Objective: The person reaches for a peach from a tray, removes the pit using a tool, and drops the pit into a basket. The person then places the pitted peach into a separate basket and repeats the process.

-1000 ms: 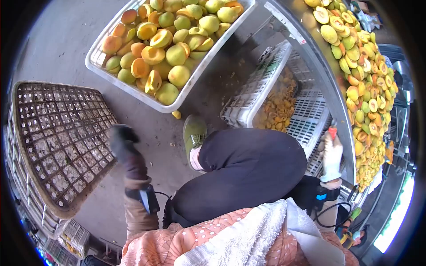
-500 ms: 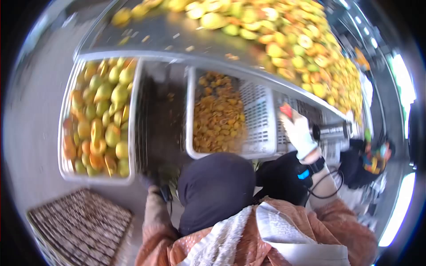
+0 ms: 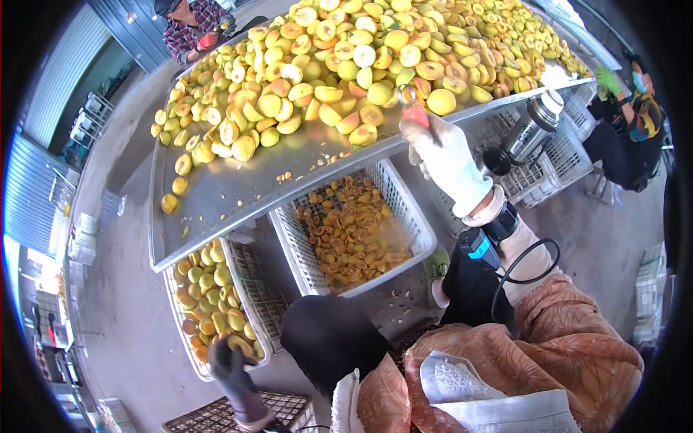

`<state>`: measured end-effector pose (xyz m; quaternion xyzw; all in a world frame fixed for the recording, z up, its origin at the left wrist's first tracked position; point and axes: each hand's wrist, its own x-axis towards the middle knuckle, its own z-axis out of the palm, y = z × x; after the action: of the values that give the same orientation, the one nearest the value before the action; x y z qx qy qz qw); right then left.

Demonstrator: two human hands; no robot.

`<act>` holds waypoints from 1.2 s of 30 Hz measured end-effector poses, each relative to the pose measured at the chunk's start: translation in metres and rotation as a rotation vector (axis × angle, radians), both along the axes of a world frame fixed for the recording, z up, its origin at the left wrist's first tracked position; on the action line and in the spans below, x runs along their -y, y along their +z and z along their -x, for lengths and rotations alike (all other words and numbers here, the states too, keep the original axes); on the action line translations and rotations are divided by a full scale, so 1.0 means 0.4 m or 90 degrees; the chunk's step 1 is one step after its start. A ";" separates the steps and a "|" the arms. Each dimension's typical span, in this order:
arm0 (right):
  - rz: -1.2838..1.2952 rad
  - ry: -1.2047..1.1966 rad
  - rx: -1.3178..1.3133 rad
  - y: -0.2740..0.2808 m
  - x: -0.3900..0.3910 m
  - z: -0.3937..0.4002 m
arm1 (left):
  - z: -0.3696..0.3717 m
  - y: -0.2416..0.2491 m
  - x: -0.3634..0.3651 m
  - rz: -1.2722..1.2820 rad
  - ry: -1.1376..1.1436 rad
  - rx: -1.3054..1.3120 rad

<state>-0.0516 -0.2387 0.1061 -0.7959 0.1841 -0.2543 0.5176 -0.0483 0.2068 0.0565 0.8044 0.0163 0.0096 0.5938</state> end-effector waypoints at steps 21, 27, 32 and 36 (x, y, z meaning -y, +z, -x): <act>-0.248 -0.071 0.054 -0.080 0.153 0.035 | -0.786 -0.162 0.981 -0.202 -0.318 -0.030; -0.208 -0.056 0.055 -0.080 0.147 0.053 | -0.647 -0.054 0.802 0.252 -0.334 -0.172; -0.066 0.053 -0.054 -0.079 0.025 0.071 | -0.422 -0.043 0.665 0.490 -0.283 -0.291; 0.039 0.216 -0.129 -0.134 -0.085 0.086 | -0.240 -0.068 0.611 0.635 -0.327 -0.382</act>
<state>-0.0861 -0.2047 0.0524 -0.8525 0.0908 -0.0873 0.5073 0.0478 -0.0376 0.0294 0.3770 -0.0088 -0.3678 0.8500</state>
